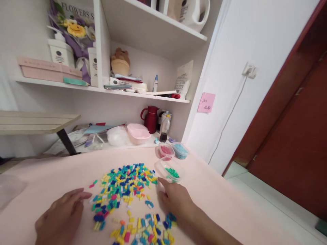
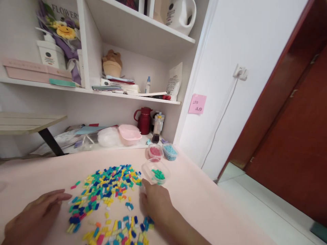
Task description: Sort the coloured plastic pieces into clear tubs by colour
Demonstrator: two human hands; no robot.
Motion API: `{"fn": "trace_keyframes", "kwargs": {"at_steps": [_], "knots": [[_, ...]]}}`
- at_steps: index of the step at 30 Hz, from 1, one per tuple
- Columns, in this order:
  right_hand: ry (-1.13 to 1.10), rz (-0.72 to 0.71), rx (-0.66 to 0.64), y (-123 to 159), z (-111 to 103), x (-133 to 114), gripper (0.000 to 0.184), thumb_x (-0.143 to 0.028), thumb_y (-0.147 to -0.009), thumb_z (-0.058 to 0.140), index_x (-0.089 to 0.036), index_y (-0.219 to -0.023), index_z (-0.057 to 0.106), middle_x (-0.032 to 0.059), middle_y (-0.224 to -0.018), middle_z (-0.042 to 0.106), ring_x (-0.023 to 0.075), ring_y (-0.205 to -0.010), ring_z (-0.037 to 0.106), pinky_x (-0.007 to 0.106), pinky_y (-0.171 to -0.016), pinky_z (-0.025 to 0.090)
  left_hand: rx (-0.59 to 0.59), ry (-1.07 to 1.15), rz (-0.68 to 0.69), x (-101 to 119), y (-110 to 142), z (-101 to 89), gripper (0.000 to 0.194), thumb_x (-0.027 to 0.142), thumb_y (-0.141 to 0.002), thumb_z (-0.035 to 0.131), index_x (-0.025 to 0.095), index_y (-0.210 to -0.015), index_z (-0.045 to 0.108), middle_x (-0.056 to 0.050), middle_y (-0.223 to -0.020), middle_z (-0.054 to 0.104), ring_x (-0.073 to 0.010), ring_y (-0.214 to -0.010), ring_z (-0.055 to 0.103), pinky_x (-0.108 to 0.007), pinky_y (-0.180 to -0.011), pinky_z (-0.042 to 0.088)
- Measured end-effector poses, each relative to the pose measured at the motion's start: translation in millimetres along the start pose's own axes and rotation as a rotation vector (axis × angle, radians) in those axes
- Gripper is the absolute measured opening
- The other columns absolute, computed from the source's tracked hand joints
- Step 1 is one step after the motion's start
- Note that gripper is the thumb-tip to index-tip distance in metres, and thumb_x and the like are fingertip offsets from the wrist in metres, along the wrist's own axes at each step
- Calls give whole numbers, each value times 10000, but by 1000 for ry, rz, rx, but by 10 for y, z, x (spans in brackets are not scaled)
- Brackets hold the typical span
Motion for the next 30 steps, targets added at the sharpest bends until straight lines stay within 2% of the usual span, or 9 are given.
{"fn": "trace_keyframes", "kwargs": {"at_steps": [4, 9, 15, 19, 24, 30], "knots": [[-28, -8, -32, -2, -28, -41, 468, -239, -876, 455, -286, -1316, 605, 84, -1025, 761, 272, -939, 702, 321, -754, 463, -47, 3, -48, 73, 25, -52, 389, 177, -883, 408, 279, -987, 769, -41, -1297, 666, -273, -1276, 553, -457, -1091, 388], [-189, -58, 7, 18, -56, -61, 355, -248, -881, 460, -335, -1130, 699, 7, -989, 761, 227, -934, 691, 290, -772, 442, -45, -10, -71, 82, 39, -90, 403, 170, -897, 395, 302, -996, 762, -18, -1311, 662, -266, -1288, 540, -489, -1076, 386], [-241, -128, 105, 5, -46, -107, 360, -227, -874, 489, -301, -1172, 678, 32, -1018, 676, 183, -857, 655, 260, -742, 430, -64, -27, -89, 93, 36, -74, 404, 175, -911, 385, 297, -1024, 753, -16, -1340, 642, -257, -1305, 525, -471, -1082, 377], [-214, -155, 135, -19, -8, -137, 413, -194, -863, 493, -308, -1235, 631, 48, -1085, 621, 185, -877, 644, 256, -723, 431, -79, -26, -83, 125, 32, -74, 406, 165, -909, 385, 279, -1019, 758, -35, -1342, 641, -264, -1300, 531, -470, -1095, 367], [-180, -172, 122, -52, 34, -149, 407, -187, -866, 476, -306, -1229, 615, 55, -1167, 587, 187, -850, 642, 268, -686, 431, -66, -34, -71, 113, 39, -79, 378, 166, -894, 421, 287, -1004, 761, -31, -1328, 653, -268, -1287, 543, -464, -1085, 383], [-290, -202, 85, -34, 29, -141, 300, -196, -843, 531, -274, -1102, 661, 37, -1105, 621, 186, -927, 640, 270, -794, 449, -64, -32, -60, 128, 44, -91, 397, 171, -901, 392, 279, -1010, 758, -44, -1329, 649, -272, -1290, 539, -472, -1080, 384]]}}
Point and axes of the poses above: each hand's wrist, its own y-axis away from the middle knuckle, its own z-axis out of the palm, x = y × z, the point moved 8 cm from there along -y, towards the middle knuckle
